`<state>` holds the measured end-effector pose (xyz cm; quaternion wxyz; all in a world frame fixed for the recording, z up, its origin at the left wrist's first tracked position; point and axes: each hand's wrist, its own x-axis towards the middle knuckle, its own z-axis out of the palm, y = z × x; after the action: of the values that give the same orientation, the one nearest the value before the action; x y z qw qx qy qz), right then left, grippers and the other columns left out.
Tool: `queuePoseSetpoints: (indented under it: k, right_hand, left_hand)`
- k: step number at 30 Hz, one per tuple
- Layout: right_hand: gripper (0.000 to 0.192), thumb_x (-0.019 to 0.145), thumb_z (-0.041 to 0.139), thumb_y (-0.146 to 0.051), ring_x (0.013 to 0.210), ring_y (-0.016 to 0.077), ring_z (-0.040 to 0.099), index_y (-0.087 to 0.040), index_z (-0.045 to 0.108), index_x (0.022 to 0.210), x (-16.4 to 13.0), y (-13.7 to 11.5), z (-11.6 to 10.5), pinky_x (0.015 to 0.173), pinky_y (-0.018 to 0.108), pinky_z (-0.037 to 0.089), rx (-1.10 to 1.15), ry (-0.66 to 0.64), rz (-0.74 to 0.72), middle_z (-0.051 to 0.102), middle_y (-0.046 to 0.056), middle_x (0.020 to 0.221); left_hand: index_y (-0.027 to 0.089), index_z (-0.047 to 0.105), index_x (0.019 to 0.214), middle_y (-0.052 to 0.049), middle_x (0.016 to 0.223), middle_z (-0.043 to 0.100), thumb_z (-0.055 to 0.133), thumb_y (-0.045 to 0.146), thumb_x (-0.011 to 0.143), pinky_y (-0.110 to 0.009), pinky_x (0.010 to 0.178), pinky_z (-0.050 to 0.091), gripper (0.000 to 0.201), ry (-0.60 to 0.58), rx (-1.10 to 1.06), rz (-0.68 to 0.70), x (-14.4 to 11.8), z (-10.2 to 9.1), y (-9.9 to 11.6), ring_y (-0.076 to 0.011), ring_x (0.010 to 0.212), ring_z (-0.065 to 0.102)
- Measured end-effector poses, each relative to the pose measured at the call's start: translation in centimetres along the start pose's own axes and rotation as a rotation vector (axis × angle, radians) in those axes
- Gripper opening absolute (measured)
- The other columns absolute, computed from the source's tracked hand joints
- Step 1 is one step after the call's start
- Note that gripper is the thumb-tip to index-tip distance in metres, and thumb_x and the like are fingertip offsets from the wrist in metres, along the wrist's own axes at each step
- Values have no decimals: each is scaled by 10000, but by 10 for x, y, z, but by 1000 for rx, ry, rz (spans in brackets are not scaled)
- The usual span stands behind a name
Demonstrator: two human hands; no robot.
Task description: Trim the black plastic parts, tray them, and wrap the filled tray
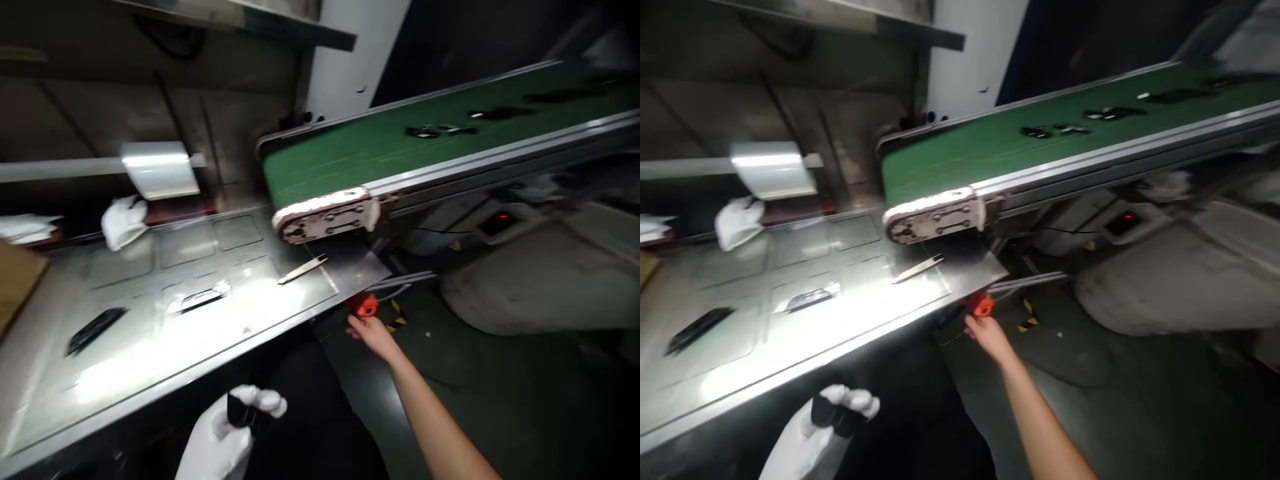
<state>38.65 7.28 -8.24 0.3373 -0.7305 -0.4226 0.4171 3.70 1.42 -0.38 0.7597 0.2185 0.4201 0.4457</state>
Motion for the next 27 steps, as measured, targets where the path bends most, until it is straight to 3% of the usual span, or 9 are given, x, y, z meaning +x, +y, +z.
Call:
queuePoseSetpoints:
  k: [2,5,8,11,17,20,22,24,27]
  right_hand:
    - [400,947,691,-506,639,202,676,-139,709,788,-17,-21,23,590,312,531,-10,-230,-7,732,66,722]
    - [273,980,677,-442,792,181,674,-188,759,1040,-58,-78,47,703,283,525,1,-408,-167,737,38,862]
    - [215,999,656,-308,773,146,634,-201,744,1163,-95,-143,69,676,253,494,-16,-485,-648,676,38,916]
    - [163,997,630,-212,678,118,570,-158,727,1117,-107,-183,96,615,246,428,-92,-475,-930,632,8,826]
    - [76,964,574,-147,618,99,489,-164,646,950,-89,-188,127,577,254,360,-236,-561,-1045,575,-27,773]
    - [72,950,567,-147,606,92,480,-173,630,925,-72,-200,129,562,239,353,-212,-609,-1118,565,-33,756]
    - [77,960,564,-163,630,94,522,-175,634,929,-53,-218,130,586,234,373,-271,-570,-1160,604,-22,781]
    - [89,973,559,-183,685,114,580,-180,643,943,-27,-243,134,615,253,378,-497,-479,-1184,660,-3,833]
    - [109,981,559,-216,726,157,631,-192,656,937,13,-278,149,583,301,309,-977,-401,-1157,725,18,911]
  left_hand:
    - [271,791,1041,-95,1020,810,930,495,708,-610,1065,556,425,-13,-144,95,0,1,12,-360,1019,771]
    - [287,786,1072,-78,1101,804,904,413,775,-542,1058,577,344,-14,-216,218,5,-2,27,-313,1066,766]
    - [294,793,1122,-80,1186,802,857,363,840,-462,1061,587,297,-16,-182,294,9,-5,32,-290,1119,758]
    - [269,792,1176,-93,1213,799,854,334,843,-398,1063,588,345,50,4,344,10,-13,33,-283,1135,752]
    - [264,819,1139,-60,1182,817,883,344,811,-352,1048,602,343,168,278,374,7,-29,36,-291,1127,762]
    - [307,790,1214,-29,1250,797,859,387,838,-317,1028,614,390,192,376,408,6,-28,49,-275,1166,752]
    - [342,738,1308,-10,1307,775,807,416,890,-296,1014,622,430,249,452,464,8,-28,65,-251,1180,748]
    - [356,717,1331,3,1307,774,735,432,948,-281,1015,622,391,336,546,541,13,-32,82,-223,1179,749]
    - [347,775,1211,20,1207,807,674,412,994,-288,1054,606,249,460,744,647,25,-44,99,-198,1168,749]
